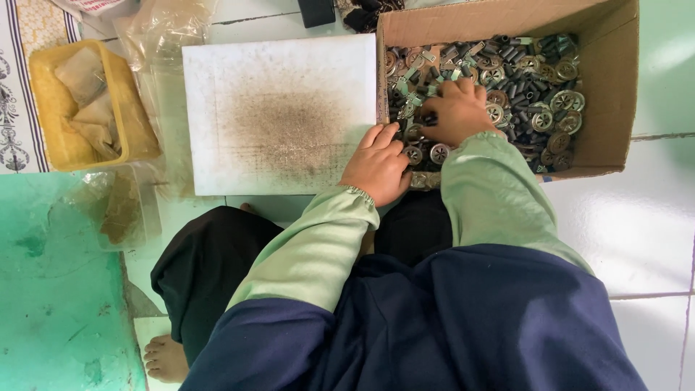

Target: The person is picking small metal parts from a cardboard box and arranging them into a cluster on a white board.

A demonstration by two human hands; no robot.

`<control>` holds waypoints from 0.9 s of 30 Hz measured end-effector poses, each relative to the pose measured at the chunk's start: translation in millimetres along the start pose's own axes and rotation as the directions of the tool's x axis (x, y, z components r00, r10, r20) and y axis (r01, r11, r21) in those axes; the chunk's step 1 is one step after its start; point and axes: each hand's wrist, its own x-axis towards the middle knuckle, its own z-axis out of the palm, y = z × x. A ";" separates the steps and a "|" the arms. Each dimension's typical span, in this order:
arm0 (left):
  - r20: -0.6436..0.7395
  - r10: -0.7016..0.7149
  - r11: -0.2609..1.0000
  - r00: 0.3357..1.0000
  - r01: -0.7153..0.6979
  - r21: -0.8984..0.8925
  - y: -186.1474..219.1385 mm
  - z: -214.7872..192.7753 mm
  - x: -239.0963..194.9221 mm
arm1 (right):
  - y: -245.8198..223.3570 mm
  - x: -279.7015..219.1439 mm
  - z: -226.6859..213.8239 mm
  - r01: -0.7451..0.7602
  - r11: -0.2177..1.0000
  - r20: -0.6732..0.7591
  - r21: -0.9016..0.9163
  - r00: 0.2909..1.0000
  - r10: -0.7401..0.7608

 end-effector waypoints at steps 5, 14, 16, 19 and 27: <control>-0.016 0.049 0.999 0.999 -0.049 0.023 1.9 -13.4 1.2 | 28.3 -5.4 -20.6 -0.216 0.973 -0.023 -0.083 0.976 0.215; -0.016 0.050 0.998 0.999 -0.050 0.034 1.7 -12.1 3.1 | 20.8 11.6 0.1 -0.010 0.994 -0.263 0.111 0.964 0.039; -0.040 0.058 0.998 0.998 -0.057 0.027 0.5 -9.4 1.4 | 8.6 19.2 -0.3 0.101 0.947 -0.145 0.304 0.988 -0.059; -0.054 0.066 0.998 0.996 -0.065 0.020 0.5 -8.1 1.3 | -4.7 18.1 -18.6 -0.026 0.952 0.167 0.306 0.986 -0.027; -0.056 0.058 0.998 0.997 -0.057 0.016 1.3 -10.5 2.4 | 45.8 28.6 47.0 0.071 0.994 -0.422 0.077 0.906 -0.032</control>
